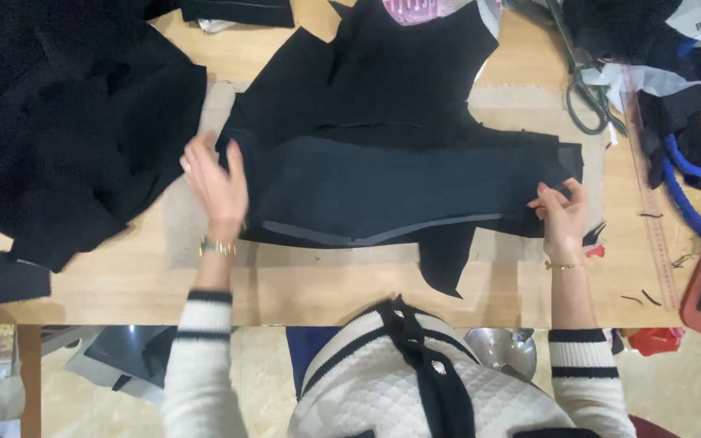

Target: The person is ironing black fabric pieces and then placing a paper pattern on top to mark or align it for cutting.

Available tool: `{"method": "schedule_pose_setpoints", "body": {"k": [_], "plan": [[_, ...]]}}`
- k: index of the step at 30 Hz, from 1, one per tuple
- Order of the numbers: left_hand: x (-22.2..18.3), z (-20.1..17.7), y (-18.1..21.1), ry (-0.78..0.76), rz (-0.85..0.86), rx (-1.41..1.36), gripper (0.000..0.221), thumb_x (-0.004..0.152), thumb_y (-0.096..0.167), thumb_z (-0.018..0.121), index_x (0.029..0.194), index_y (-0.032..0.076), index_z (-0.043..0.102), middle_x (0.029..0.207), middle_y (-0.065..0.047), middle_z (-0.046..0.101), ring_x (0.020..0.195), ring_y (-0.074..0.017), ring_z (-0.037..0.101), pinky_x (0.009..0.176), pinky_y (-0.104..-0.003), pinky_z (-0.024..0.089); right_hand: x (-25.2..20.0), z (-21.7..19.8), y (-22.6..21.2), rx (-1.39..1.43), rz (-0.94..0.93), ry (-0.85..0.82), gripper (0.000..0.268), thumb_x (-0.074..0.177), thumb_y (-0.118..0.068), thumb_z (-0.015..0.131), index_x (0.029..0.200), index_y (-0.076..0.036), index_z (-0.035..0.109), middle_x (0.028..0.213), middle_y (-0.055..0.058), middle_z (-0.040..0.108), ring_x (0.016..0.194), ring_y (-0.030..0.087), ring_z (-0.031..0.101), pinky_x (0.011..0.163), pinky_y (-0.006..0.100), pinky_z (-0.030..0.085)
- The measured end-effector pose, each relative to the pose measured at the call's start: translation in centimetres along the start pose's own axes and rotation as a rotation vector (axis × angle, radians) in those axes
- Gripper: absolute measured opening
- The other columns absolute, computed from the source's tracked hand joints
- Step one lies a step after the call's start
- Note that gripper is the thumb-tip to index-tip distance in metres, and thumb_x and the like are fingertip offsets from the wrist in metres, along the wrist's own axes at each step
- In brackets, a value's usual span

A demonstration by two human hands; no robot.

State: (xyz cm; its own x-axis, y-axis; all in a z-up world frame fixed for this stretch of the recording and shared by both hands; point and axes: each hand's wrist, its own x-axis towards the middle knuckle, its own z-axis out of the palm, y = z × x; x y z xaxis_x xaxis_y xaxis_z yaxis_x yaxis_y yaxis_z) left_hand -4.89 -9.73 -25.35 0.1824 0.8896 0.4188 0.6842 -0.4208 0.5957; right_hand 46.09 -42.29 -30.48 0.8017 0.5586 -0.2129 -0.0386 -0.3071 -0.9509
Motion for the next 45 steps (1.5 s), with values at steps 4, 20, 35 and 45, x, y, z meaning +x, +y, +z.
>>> {"method": "schedule_pose_setpoints", "body": {"k": [4, 20, 35, 45], "plan": [[3.9, 4.8, -4.3, 0.009, -0.117, 0.256, 0.037, 0.102, 0.042, 0.071, 0.120, 0.010, 0.065, 0.107, -0.012, 0.065, 0.104, -0.0371, 0.059, 0.081, -0.057, 0.047, 0.7, 0.7, 0.0, -0.091, -0.003, 0.077, 0.062, 0.105, -0.020, 0.076, 0.148, -0.004, 0.034, 0.093, 0.001, 0.065, 0.077, 0.008, 0.067, 0.061, 0.019, 0.047], [19.9, 17.8, -1.8, -0.475, -0.047, 0.228, 0.032, 0.088, 0.045, 0.071, 0.072, 0.017, 0.069, 0.086, -0.016, 0.069, 0.091, -0.0409, 0.059, 0.070, -0.056, 0.046, -0.1, 2.1, -3.3, 0.005, 0.218, 0.163, 0.048, 0.096, -0.027, 0.075, 0.132, -0.020, 0.043, 0.076, -0.007, 0.057, 0.069, 0.002, 0.053, 0.060, 0.019, 0.033], [15.7, 1.6, 5.8, -0.158, 0.137, -0.721, 0.024, 0.107, 0.003, 0.058, 0.129, 0.009, 0.050, 0.128, -0.008, 0.052, 0.128, -0.0233, 0.052, 0.113, -0.046, 0.037, 4.1, -1.0, 2.5, -0.083, 0.034, 0.154, 0.020, 0.100, -0.022, 0.076, 0.114, -0.015, 0.064, 0.086, -0.008, 0.063, 0.079, 0.003, 0.061, 0.064, 0.017, 0.042], [-7.1, 2.8, 6.2, -0.511, 0.366, 0.270, 0.036, 0.102, 0.042, 0.062, 0.136, 0.031, 0.060, 0.143, 0.007, 0.054, 0.128, -0.0159, 0.047, 0.109, -0.045, 0.035, 6.6, -0.4, 1.4, -0.201, -0.197, 0.219, 0.055, 0.099, -0.001, 0.072, 0.149, -0.005, 0.050, 0.095, -0.001, 0.058, 0.092, 0.010, 0.060, 0.078, 0.018, 0.053]]}}
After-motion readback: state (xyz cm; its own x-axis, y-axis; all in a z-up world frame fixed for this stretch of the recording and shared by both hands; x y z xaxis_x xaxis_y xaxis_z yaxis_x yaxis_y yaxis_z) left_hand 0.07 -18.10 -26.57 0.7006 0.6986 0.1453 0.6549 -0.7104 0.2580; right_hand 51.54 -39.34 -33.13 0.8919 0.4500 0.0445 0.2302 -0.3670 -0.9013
